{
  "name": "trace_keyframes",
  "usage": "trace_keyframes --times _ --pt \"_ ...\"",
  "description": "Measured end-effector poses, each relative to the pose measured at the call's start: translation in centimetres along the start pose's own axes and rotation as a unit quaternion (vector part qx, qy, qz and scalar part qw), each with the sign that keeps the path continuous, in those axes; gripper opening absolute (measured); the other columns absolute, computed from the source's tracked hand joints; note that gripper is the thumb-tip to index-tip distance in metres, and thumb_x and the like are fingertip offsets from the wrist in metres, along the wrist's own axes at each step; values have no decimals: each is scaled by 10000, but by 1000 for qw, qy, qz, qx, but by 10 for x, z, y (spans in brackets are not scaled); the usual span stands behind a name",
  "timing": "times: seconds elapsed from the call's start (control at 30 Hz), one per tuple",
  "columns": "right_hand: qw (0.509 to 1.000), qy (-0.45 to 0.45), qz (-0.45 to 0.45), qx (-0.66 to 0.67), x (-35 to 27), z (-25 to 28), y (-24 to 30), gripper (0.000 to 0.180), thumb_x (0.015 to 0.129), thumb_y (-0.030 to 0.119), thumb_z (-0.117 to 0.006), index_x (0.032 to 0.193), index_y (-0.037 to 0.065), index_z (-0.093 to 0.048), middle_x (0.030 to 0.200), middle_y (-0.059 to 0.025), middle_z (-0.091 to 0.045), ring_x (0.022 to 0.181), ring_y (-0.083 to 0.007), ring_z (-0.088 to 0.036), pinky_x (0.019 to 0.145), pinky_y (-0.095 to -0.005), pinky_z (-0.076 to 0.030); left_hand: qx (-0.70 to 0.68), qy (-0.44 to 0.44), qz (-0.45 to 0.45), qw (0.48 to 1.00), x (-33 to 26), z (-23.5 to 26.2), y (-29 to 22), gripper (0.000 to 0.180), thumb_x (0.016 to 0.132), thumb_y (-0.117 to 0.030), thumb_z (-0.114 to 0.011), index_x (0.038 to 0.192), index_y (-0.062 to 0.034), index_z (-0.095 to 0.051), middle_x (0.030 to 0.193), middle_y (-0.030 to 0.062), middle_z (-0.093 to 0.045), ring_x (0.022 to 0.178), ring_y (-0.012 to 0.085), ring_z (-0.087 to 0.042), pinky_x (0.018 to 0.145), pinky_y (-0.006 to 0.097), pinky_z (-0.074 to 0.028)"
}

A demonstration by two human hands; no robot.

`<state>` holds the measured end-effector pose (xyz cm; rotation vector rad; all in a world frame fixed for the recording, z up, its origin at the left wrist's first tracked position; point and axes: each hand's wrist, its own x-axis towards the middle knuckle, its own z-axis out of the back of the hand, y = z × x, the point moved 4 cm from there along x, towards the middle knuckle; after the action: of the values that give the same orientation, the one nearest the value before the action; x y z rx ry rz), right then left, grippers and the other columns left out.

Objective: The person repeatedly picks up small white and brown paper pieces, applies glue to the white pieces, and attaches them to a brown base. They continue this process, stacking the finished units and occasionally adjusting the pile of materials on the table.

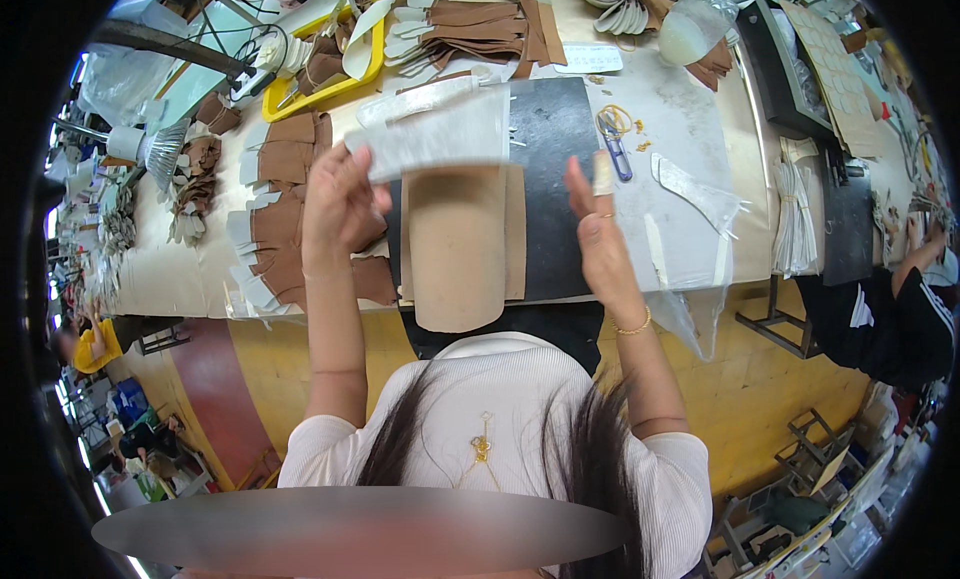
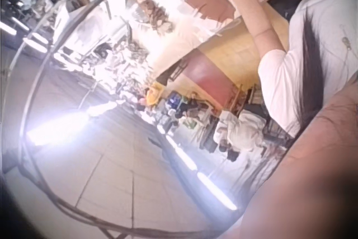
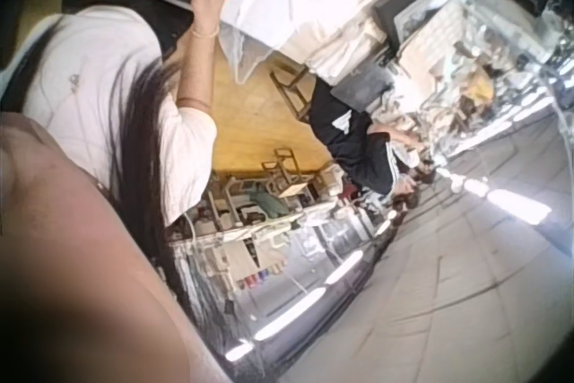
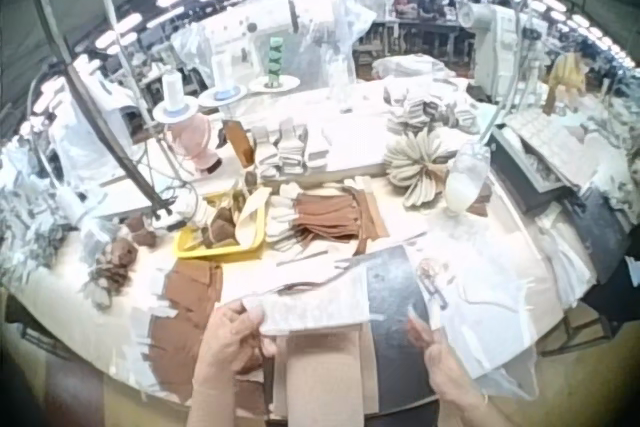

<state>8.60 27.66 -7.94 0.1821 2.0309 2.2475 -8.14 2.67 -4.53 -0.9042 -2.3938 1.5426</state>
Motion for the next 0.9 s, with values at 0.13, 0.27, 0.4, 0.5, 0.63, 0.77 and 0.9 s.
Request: trace_keyframes --times 0.13,0.27,0.4,0.5,0.63,0.77,0.9 --pt "987 -125 16 -101 0 48 11 652 991 492 -317 1433 13 -314 1400 -142 -452 1312 -261 -403 1088 -359 -286 167 -94 18 981 45 25 -15 304 859 -273 -691 881 15 -596 708 109 -655 510 151 -627 456 211 -495" --pt "961 -186 -35 -202 -19 87 16 568 996 413 -393 1426 44 -348 1327 -129 -537 1258 -260 -470 1041 -349 -340 440 -164 118 875 53 51 -28 375 796 -361 -744 753 -15 -606 675 111 -636 539 174 -623 476 248 -468" --pt "929 -206 -44 -305 -30 111 11 465 976 309 -484 1345 27 -462 1283 -159 -563 1188 -259 -528 999 -333 -384 646 -230 32 728 52 45 -50 518 701 -426 -795 960 -18 -609 810 134 -635 810 302 -625 718 405 -483" --pt "881 -212 -52 -419 -26 132 -7 404 906 198 -579 1259 7 -530 1198 -204 -589 1130 -317 -553 959 -362 -421 734 -64 -179 652 69 7 -58 669 639 -421 -824 1104 -9 -576 1010 172 -607 937 326 -589 810 412 -462" --pt "826 -215 -17 -520 -16 165 -34 396 809 87 -657 1185 -1 -566 1104 -232 -607 1073 -378 -563 912 -410 -451 772 120 -79 619 106 -20 -31 896 580 -257 -851 1319 13 -421 1258 250 -519 1180 380 -493 1009 393 -393" --pt "843 -181 -8 -507 -10 176 -45 365 780 50 -658 1138 12 -595 1089 -215 -618 1073 -366 -570 900 -409 -463 805 187 -28 563 126 -29 -5 899 597 -221 -848 1325 18 -377 1143 261 -585 1072 391 -568 901 414 -475" --pt "846 -185 -10 -499 -11 170 -46 329 786 39 -646 1114 25 -613 1081 -198 -628 1068 -350 -581 898 -403 -470 857 177 -40 482 123 -26 2 740 620 -238 -813 1222 -19 -443 967 221 -642 945 374 -618 783 445 -498"
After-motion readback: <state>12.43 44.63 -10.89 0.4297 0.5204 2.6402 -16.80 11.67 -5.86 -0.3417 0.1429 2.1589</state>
